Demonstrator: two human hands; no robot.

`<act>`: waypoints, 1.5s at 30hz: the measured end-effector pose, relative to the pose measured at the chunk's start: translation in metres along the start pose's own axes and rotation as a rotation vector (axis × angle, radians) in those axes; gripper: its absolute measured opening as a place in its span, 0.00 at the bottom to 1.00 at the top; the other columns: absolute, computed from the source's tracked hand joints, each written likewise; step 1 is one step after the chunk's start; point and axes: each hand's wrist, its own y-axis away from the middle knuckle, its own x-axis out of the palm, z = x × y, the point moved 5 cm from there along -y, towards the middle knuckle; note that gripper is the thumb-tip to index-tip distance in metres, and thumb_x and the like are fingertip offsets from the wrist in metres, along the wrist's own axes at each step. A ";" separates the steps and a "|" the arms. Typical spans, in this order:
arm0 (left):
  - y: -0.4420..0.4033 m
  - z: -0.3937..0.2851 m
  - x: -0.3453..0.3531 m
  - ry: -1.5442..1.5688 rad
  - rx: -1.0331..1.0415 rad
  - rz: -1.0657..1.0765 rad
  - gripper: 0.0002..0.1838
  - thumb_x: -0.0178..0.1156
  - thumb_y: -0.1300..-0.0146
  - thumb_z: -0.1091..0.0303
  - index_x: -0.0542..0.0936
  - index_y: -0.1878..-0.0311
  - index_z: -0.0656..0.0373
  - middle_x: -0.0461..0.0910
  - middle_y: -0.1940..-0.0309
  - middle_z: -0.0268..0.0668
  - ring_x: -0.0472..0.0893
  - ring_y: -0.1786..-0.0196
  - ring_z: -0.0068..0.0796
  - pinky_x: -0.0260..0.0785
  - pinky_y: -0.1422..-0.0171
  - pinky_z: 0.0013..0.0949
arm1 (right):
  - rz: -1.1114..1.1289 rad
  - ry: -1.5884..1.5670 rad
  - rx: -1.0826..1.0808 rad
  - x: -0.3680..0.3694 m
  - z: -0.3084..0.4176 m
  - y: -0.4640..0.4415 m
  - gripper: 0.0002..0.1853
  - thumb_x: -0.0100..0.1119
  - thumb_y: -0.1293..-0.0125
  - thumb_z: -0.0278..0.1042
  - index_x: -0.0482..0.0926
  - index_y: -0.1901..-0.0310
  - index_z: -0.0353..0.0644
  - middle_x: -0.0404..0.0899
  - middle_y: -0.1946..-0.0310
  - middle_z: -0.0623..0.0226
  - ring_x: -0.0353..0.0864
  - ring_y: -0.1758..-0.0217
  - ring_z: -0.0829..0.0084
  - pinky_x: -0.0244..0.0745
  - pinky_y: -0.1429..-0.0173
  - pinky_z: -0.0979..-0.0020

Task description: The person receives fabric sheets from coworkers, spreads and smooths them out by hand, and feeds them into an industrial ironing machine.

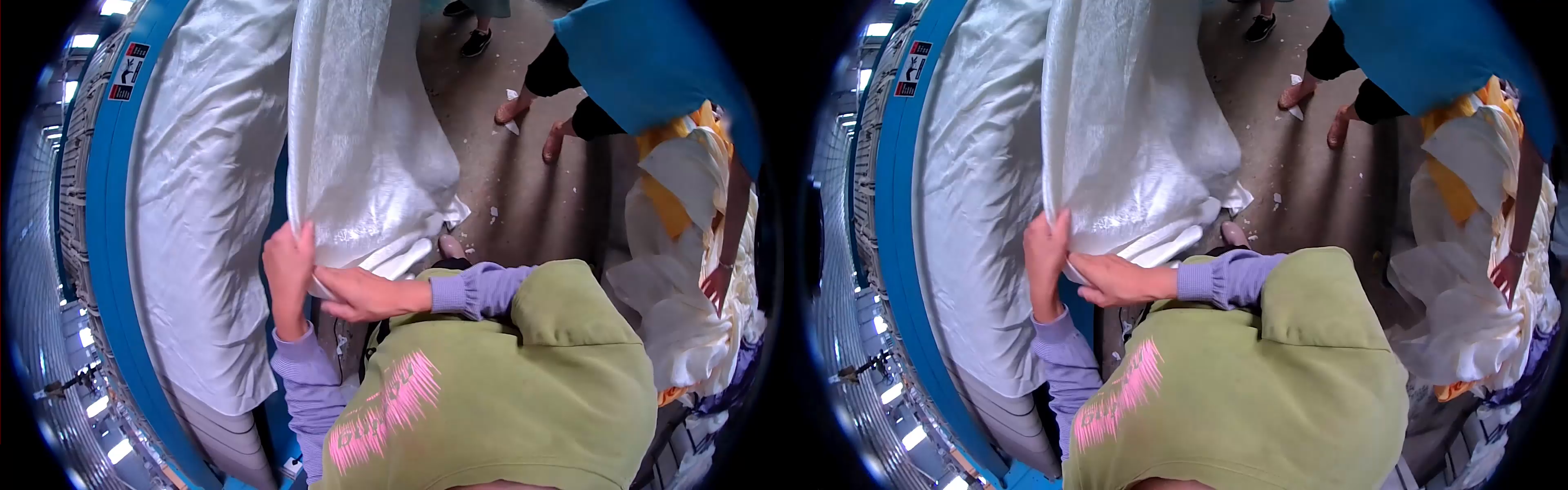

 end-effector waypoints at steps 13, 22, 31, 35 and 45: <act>0.039 -0.039 -0.124 1.241 0.161 -0.465 0.21 0.54 0.37 0.63 0.70 0.46 0.68 0.76 0.52 0.47 0.79 0.55 0.35 0.73 0.51 0.32 | -0.297 -1.556 0.151 -0.116 -0.169 -0.056 0.34 0.52 0.40 0.58 0.64 0.41 0.40 0.68 0.43 0.58 0.69 0.42 0.65 0.63 0.37 0.62; -0.018 0.110 -0.028 0.216 -0.096 -0.089 0.25 0.58 0.40 0.60 0.70 0.43 0.65 0.78 0.55 0.41 0.78 0.55 0.29 0.69 0.50 0.28 | -0.951 -0.575 0.442 -0.181 -0.154 0.075 0.19 0.50 0.35 0.42 0.76 0.56 0.32 0.80 0.64 0.62 0.79 0.62 0.71 0.73 0.58 0.69; -0.020 -0.107 0.004 -0.286 0.315 0.151 0.19 0.57 0.48 0.52 0.74 0.67 0.62 0.78 0.71 0.53 0.77 0.66 0.54 0.70 0.64 0.48 | -0.425 -0.036 0.017 -0.065 -0.014 0.009 0.08 0.52 0.44 0.31 0.68 0.70 0.34 0.73 0.77 0.48 0.74 0.69 0.46 0.68 0.67 0.56; -0.068 -0.058 -0.042 0.272 0.365 -0.050 0.12 0.53 0.44 0.65 0.76 0.63 0.65 0.77 0.76 0.47 0.79 0.72 0.36 0.71 0.67 0.39 | -0.269 0.085 0.074 -0.063 -0.019 0.029 0.09 0.52 0.45 0.32 0.67 0.64 0.39 0.75 0.72 0.50 0.75 0.66 0.49 0.71 0.62 0.57; -0.066 -0.028 -0.100 0.957 0.362 -0.002 0.34 0.51 0.38 0.46 0.62 0.38 0.63 0.71 0.45 0.43 0.71 0.43 0.29 0.63 0.38 0.32 | -0.316 -0.187 0.224 -0.042 -0.145 0.072 0.14 0.46 0.35 0.39 0.74 0.62 0.36 0.77 0.74 0.67 0.75 0.70 0.72 0.69 0.65 0.68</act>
